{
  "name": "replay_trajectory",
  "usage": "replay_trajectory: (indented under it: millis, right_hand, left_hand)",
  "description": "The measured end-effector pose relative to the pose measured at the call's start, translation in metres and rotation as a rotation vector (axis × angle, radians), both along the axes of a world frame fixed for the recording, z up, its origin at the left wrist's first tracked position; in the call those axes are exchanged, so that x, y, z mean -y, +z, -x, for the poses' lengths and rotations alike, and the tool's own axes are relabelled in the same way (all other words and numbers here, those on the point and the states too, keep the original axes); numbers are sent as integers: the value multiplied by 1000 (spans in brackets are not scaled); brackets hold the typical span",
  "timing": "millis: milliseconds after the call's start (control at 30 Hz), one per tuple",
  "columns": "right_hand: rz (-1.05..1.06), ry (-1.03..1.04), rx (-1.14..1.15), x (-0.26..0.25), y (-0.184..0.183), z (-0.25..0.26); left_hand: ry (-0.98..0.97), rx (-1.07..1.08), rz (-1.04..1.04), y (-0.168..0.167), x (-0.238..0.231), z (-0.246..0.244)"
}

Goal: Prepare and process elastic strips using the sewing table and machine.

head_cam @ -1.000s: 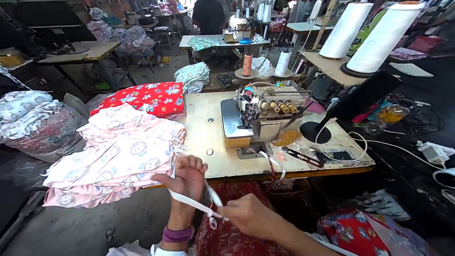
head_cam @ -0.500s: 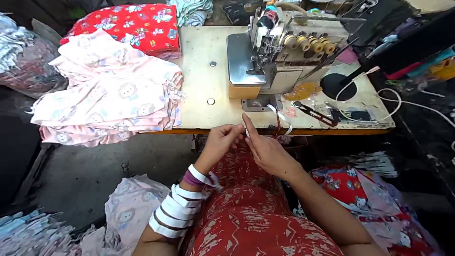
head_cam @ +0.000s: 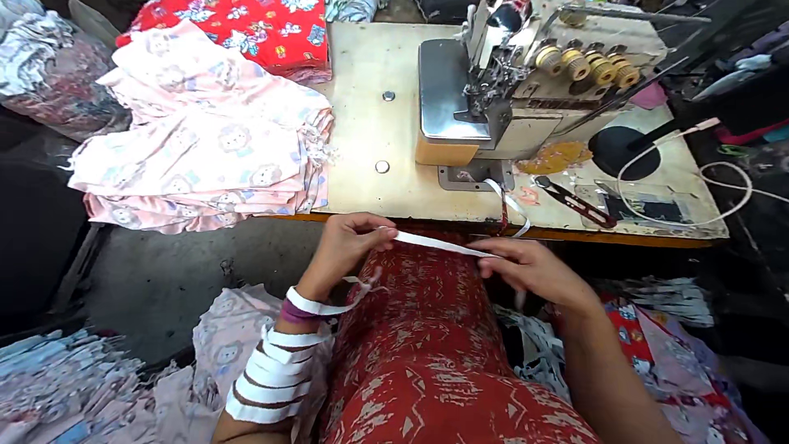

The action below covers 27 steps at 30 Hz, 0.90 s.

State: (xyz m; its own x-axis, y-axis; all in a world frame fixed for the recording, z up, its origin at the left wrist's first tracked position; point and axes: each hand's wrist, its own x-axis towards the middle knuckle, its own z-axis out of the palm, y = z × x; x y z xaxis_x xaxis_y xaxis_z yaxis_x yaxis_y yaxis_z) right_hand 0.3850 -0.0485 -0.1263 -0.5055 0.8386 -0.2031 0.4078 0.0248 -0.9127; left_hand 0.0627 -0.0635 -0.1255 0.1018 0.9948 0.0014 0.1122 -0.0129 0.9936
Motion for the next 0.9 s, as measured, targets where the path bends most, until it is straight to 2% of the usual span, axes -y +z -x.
replay_trajectory:
  millis: [167, 267, 367, 500, 633, 700, 900]
  right_hand:
    - [-40, -356, -195, 7, -12, -70]
    - [-138, -482, -156, -2, -17, -63]
    - [-210, -534, 94, -12, -34, -46]
    - [-184, -627, 19, -12, -45, -40]
    - [-263, -666, 48, -11, -53, -46]
    - [-312, -671, 60, -12, -56, -45]
    - [-307, -702, -22, -17, -59, -45]
  left_hand:
    - [68, -91, 124, -17, 15, 34]
    - [83, -354, -67, -27, 8, 31]
    - [155, -530, -224, -41, -5, 19]
    - [186, -599, -205, -53, -10, 12]
    - [264, -718, -491, -73, -17, 11]
    - [329, -739, -551, -80, -19, 10]
    - [505, -798, -519, -88, -22, 15]
